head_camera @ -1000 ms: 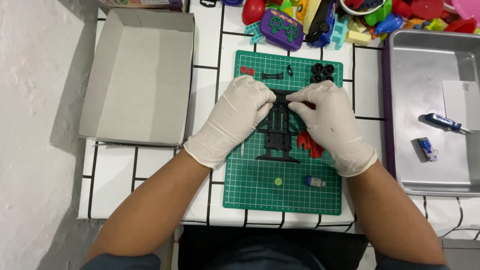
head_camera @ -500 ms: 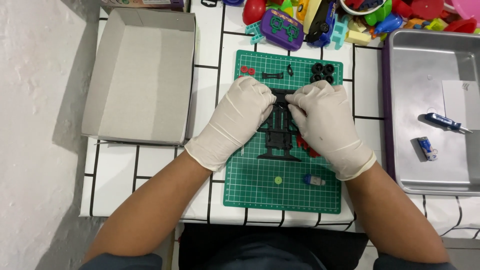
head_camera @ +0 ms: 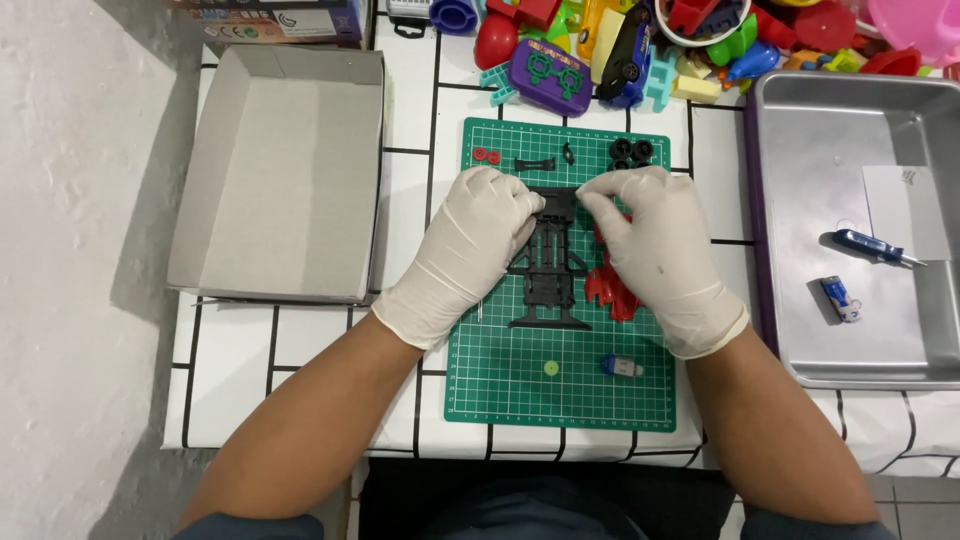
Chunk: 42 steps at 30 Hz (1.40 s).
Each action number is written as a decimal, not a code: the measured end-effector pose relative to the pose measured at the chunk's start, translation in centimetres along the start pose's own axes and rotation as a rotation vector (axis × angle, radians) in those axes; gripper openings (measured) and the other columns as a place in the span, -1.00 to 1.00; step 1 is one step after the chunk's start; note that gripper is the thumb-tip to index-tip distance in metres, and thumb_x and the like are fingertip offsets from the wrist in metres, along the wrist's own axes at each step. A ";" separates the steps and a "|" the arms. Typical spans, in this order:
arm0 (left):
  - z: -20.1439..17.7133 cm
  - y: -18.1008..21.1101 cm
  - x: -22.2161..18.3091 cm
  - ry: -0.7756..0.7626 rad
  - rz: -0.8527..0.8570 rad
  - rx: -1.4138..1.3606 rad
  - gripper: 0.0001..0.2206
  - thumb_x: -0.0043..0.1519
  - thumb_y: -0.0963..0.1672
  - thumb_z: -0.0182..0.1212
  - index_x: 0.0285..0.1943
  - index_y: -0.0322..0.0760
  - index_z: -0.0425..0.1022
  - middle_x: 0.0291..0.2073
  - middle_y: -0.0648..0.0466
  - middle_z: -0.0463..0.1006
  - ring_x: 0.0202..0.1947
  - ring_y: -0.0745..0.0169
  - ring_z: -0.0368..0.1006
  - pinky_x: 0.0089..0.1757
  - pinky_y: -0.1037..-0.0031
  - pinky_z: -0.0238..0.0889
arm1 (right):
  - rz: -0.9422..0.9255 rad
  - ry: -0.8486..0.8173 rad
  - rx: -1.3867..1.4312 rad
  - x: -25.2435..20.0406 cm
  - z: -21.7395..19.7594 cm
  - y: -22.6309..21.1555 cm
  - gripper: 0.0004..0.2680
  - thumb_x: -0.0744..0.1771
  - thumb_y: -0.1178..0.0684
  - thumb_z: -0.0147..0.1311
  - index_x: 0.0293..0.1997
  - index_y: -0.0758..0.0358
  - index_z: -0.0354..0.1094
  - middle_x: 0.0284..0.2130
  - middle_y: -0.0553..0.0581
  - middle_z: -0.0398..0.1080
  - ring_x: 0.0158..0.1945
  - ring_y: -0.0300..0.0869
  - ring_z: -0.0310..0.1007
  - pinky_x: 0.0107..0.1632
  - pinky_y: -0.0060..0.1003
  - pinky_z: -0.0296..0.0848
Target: Assembling a small plastic model car by installing gears and connecting chassis components on a workspace.
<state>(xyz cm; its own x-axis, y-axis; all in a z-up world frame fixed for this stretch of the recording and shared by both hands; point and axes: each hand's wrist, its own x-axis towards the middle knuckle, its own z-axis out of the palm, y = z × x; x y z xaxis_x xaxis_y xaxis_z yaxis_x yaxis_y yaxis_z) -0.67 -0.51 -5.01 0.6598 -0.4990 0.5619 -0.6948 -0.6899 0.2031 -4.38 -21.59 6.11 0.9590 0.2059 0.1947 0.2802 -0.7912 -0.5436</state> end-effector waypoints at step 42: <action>-8.9 7.6 1.6 0.462 -0.329 -0.736 -0.81 0.20 -0.09 0.44 -0.18 -0.26 0.56 -0.32 0.10 0.56 -0.17 0.11 0.53 0.02 0.32 0.40 | -0.199 -0.057 0.733 -1.2 -2.4 -0.9 -0.74 0.25 0.01 0.36 -0.06 0.31 0.51 -0.20 0.18 0.53 -0.08 -0.16 0.44 0.09 -0.24 0.37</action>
<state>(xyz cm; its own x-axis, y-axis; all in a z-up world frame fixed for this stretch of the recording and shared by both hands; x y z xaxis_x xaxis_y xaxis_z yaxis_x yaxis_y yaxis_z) -7.44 -1.82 4.57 0.7860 0.0305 0.6174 -0.6040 -0.1746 0.7776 -5.90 -22.52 8.27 0.8825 0.3497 0.3146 0.3857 -0.1552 -0.9095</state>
